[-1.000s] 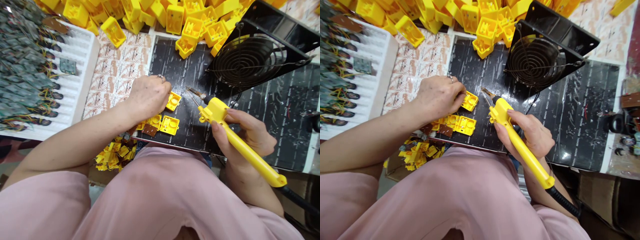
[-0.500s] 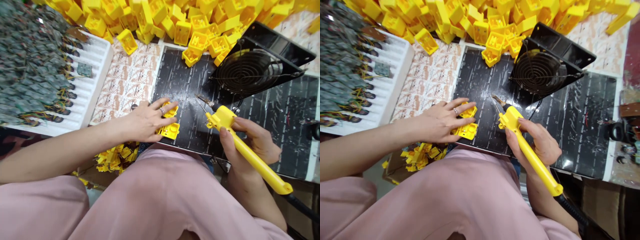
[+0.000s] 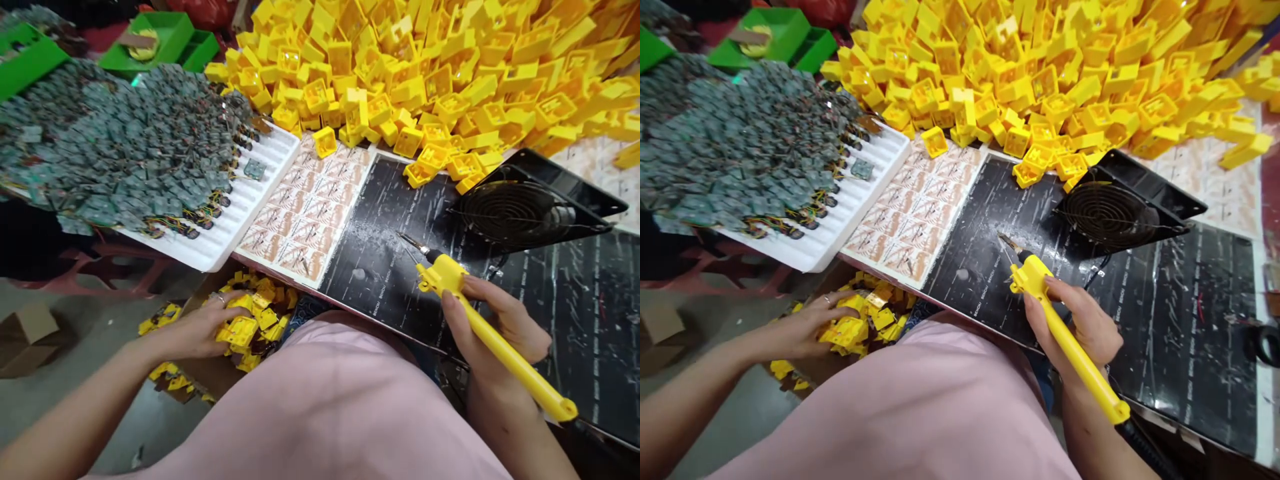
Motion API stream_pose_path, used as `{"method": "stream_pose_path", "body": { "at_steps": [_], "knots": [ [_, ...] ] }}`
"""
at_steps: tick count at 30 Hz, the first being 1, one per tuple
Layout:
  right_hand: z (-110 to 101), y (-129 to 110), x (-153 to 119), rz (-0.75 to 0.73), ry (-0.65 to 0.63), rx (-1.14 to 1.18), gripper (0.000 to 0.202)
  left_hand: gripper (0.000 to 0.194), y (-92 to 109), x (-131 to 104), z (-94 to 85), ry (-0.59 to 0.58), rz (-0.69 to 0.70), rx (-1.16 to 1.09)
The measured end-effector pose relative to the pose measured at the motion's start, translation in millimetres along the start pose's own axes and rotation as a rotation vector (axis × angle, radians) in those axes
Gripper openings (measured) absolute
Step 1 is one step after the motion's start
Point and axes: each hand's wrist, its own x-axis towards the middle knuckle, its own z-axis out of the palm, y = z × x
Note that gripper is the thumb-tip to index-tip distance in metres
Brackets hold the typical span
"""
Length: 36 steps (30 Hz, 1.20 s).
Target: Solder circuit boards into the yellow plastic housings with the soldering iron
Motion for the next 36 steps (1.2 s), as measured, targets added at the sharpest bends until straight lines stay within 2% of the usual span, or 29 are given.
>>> {"method": "stream_pose_path", "body": {
  "at_steps": [2,4,6,7,9,11,12,14,15,16,17,19,21,22,24,26,29,32,36],
  "knots": [
    [0.9,0.5,3.7,-0.023,0.003,0.000,0.035,0.071,2.0,10.2,15.7,-0.080,-0.092,0.029],
    [0.5,2.3,7.4,-0.038,0.013,-0.006,0.034,0.080,6.9,15.6,17.3,-0.127,-0.158,0.090],
    [-0.8,4.7,10.5,-0.049,0.051,-0.008,0.032,0.071,15.9,18.0,-0.9,-0.062,-0.080,0.127],
    [-1.6,5.9,11.5,-0.044,0.077,-0.010,0.032,0.058,23.1,20.6,-18.5,0.003,0.033,0.118],
    [-3.7,7.9,12.1,-0.013,0.123,-0.018,0.031,0.032,45.3,34.5,-70.8,0.158,0.348,0.056],
    [-6.5,10.1,9.7,0.027,0.156,-0.022,0.031,0.035,79.5,65.7,-139.6,0.242,0.563,0.066],
    [-8.4,11.8,7.3,0.052,0.183,-0.023,0.032,0.036,100.7,88.3,-176.2,0.331,0.596,0.118],
    [-12.9,16.8,0.2,0.116,0.257,-0.029,0.036,0.038,148.3,143.2,-244.9,0.628,0.540,0.249],
    [-15.4,20.0,-4.0,0.143,0.307,-0.038,0.038,0.041,173.2,172.7,-273.8,0.746,0.499,0.296],
    [-17.8,23.5,-8.2,0.161,0.356,-0.053,0.041,0.046,197.6,201.4,-297.6,0.799,0.453,0.299],
    [-20.0,27.0,-12.0,0.169,0.399,-0.071,0.043,0.052,220.6,227.6,-315.9,0.796,0.406,0.264],
    [-23.5,32.6,-17.2,0.181,0.452,-0.117,0.050,0.059,258.9,268.9,-336.4,0.709,0.316,0.176],
    [-25.6,36.4,-18.0,0.211,0.477,-0.168,0.055,0.070,281.7,292.2,-340.2,0.648,0.251,0.178],
    [-26.2,38.2,-16.9,0.212,0.500,-0.184,0.055,0.077,286.0,297.5,-338.0,0.636,0.239,0.197],
    [-27.1,42.9,-13.2,0.203,0.537,-0.182,0.053,0.085,280.5,298.0,-328.7,0.637,0.252,0.244],
    [-27.9,49.0,-9.7,0.167,0.555,-0.153,0.050,0.079,259.9,287.7,-314.6,0.640,0.299,0.277],
    [-27.8,54.2,-7.3,0.154,0.529,-0.121,0.047,0.071,217.6,255.7,-284.0,0.641,0.352,0.326],
    [-25.1,45.1,-4.3,0.182,0.488,-0.094,0.046,0.073,183.6,209.7,-244.5,0.591,0.408,0.375],
    [-23.0,15.9,3.4,0.187,0.383,0.001,0.050,0.066,158.8,152.6,-193.8,0.437,0.718,0.338]
  ]
}}
